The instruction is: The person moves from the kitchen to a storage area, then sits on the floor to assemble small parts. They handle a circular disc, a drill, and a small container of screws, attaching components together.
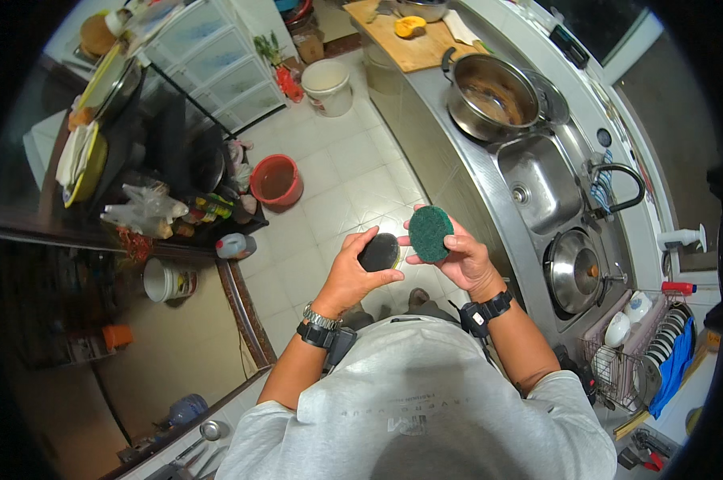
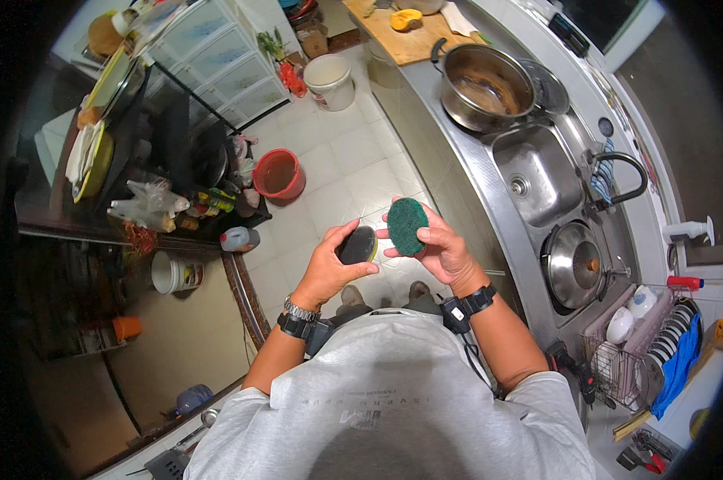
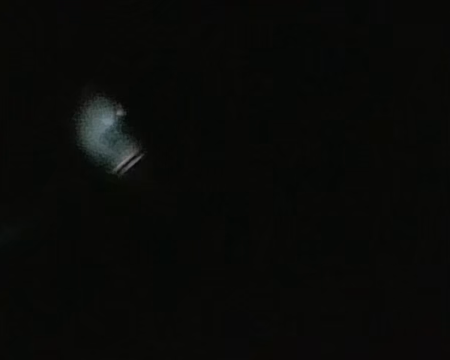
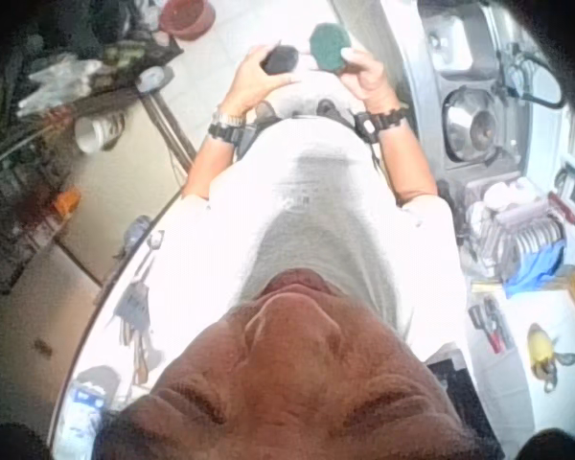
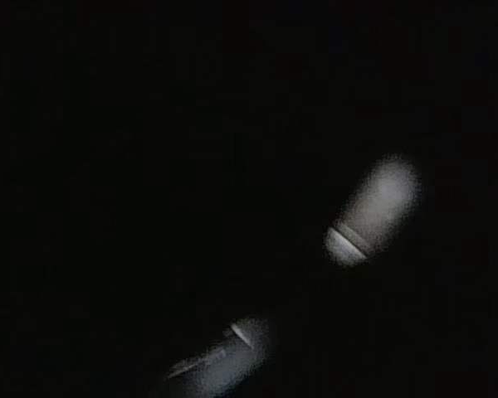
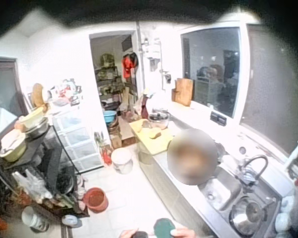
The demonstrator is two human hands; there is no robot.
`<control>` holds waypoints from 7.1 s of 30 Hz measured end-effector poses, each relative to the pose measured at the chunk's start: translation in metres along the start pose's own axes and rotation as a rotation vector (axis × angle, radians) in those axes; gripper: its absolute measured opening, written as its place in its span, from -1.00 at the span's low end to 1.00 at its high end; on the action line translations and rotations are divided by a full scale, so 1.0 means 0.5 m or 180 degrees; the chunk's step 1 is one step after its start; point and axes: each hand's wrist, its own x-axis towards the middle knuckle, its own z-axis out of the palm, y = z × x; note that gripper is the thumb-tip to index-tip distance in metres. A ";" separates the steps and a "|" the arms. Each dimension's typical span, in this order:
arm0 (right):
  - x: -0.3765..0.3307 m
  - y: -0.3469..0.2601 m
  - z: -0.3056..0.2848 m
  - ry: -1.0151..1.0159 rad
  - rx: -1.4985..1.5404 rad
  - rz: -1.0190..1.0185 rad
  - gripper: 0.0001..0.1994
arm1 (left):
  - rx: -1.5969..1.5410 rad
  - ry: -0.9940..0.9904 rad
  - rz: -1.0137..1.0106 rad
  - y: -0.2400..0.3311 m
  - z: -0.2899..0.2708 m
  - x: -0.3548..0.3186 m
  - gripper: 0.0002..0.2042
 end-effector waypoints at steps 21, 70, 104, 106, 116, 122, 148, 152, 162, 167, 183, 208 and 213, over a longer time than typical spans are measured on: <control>0.344 0.335 0.438 -0.0399 -0.3182 -0.0705 0.14 | -0.2629 0.0606 0.0066 -0.219 -0.573 -0.227 -0.13; 0.288 0.176 0.369 -0.0942 -0.1974 -0.0130 0.00 | 0.0208 0.0535 0.0699 0.059 -0.380 -0.136 0.21; 0.363 0.181 0.393 -0.0750 -0.3025 -0.0964 -0.26 | 0.2055 0.1877 0.1332 0.036 -0.405 -0.055 0.24; 0.360 0.178 0.400 -0.0503 -0.2940 -0.0744 -0.35 | 0.2297 0.1830 0.1469 0.045 -0.422 -0.059 0.22; 0.329 0.180 0.459 -0.0767 -0.3186 -0.1217 -0.41 | 0.0053 0.2262 0.2019 0.054 -0.445 -0.048 -0.36; 0.322 0.180 0.503 -0.1091 -0.3432 -0.1785 -0.46 | 0.0640 0.2659 0.2193 0.082 -0.458 -0.075 -0.47; 0.350 0.106 0.478 -0.1181 -0.3649 -0.2205 -0.56 | -0.0757 0.3347 0.1205 0.087 -0.374 -0.049 -0.30; 0.370 0.089 0.468 -0.1193 -0.3780 -0.2098 -0.56 | -0.1823 0.3400 0.0886 0.097 -0.357 -0.013 -0.31; 0.413 0.096 0.419 -0.0682 -0.2959 -0.0448 -0.43 | -0.2013 0.2516 0.0592 0.075 -0.403 0.008 -0.34; 0.427 0.184 0.469 -0.0416 -0.2037 -0.0180 -0.54 | -0.0673 0.2781 0.0554 0.038 -0.451 -0.040 -0.36; 0.682 0.889 0.935 -0.1055 -0.2219 0.1761 -0.68 | -0.3948 0.2850 0.0409 -0.369 -0.998 -0.587 -0.36; 1.197 2.433 2.347 -0.6142 -0.4104 -0.1928 -0.62 | -0.4284 0.5129 0.0740 -0.968 -2.443 -1.689 -0.35; 1.342 2.749 2.719 -0.6534 -0.4169 0.0167 -0.58 | -0.4071 0.5906 0.0545 -0.987 -2.815 -1.875 -0.37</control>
